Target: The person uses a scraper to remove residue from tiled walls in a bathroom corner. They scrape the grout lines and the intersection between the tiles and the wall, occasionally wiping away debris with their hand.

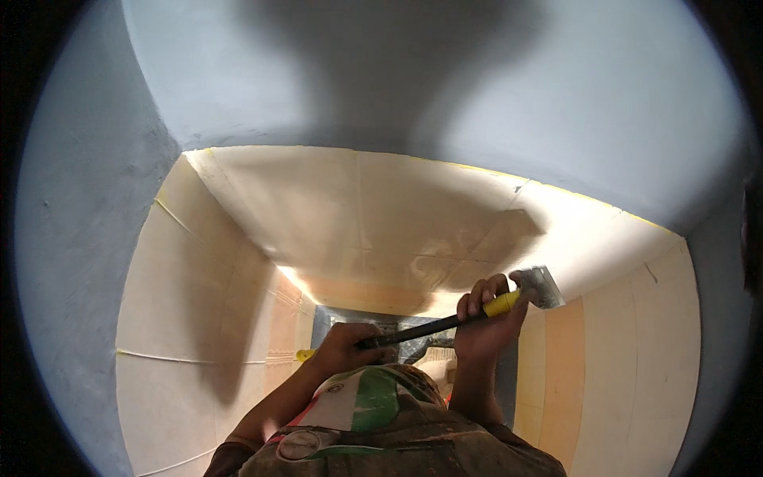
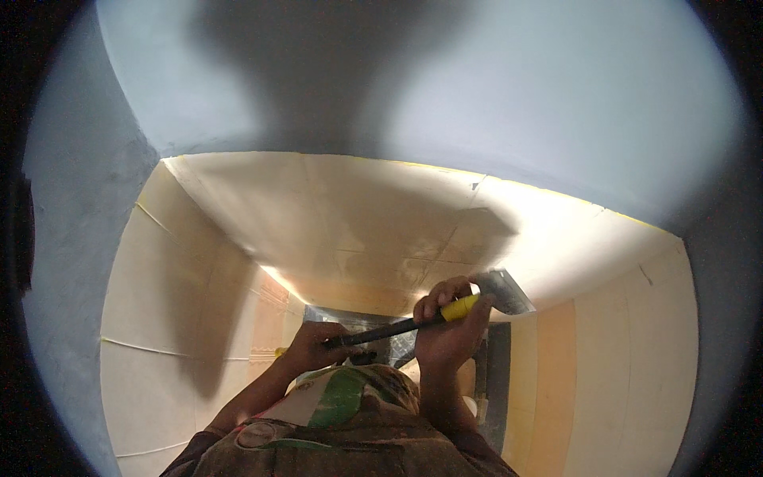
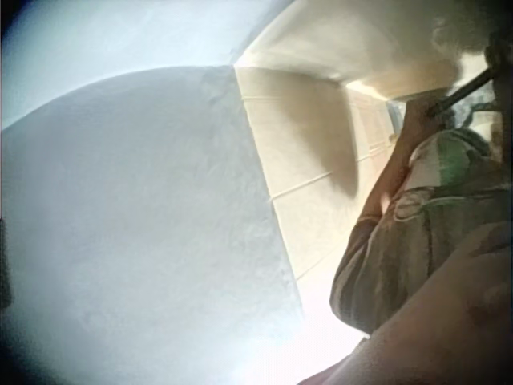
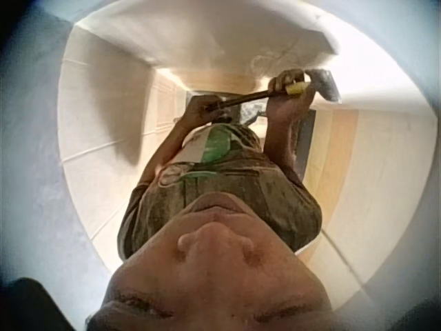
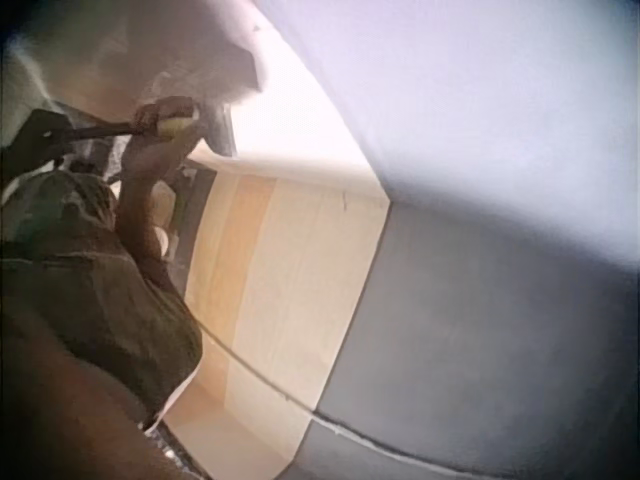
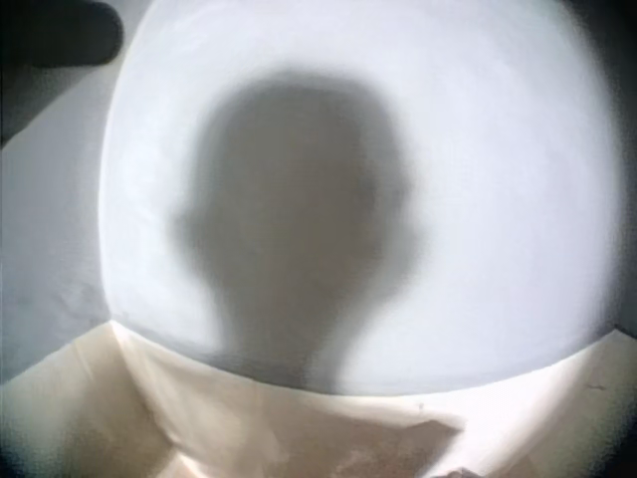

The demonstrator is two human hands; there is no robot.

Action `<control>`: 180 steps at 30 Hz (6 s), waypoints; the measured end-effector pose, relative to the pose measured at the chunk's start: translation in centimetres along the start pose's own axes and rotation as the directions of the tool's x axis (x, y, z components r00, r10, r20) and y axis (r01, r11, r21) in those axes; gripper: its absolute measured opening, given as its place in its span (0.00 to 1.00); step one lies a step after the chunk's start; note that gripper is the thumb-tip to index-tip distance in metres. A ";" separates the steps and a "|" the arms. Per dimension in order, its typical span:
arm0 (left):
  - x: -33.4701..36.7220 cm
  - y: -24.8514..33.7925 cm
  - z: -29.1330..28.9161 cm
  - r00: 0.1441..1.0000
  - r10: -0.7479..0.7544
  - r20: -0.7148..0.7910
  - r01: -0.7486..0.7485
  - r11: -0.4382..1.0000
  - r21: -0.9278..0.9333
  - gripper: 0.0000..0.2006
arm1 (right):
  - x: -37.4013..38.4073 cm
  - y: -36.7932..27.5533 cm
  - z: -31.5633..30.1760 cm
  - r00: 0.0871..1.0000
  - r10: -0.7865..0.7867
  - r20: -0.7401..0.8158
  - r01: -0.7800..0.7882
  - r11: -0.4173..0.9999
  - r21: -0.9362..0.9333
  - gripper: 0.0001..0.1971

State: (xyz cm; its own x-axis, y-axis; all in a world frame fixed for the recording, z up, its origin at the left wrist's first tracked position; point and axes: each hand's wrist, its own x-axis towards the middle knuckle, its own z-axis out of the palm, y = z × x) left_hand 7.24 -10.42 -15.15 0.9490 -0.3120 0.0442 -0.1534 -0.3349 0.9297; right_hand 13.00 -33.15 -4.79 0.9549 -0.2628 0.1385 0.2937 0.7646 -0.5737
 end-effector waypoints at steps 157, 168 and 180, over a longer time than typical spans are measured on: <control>-0.4 -0.7 5.3 0.971 -0.227 -0.071 0.142 0.793 -0.592 0.19 | 4.0 6.4 10.7 0.963 0.270 -0.014 -0.203 0.688 -0.697 0.33; 0.9 -0.9 5.4 0.984 -0.117 -0.131 0.021 0.820 -0.572 0.21 | 4.4 5.4 11.2 0.963 0.269 0.009 -0.192 0.709 -0.678 0.31; 2.1 -1.9 4.5 0.989 0.029 0.142 0.027 0.926 -0.376 0.17 | -6.1 7.9 -0.7 0.995 0.050 0.087 0.047 0.529 -0.847 0.12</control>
State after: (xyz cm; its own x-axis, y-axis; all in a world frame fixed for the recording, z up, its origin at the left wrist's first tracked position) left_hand 8.30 -14.49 -18.45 0.8955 -0.4447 0.0188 -0.0134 0.0154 0.9998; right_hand 9.50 -25.91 -10.75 0.9687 -0.1721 0.1790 0.1625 -0.1062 -0.9810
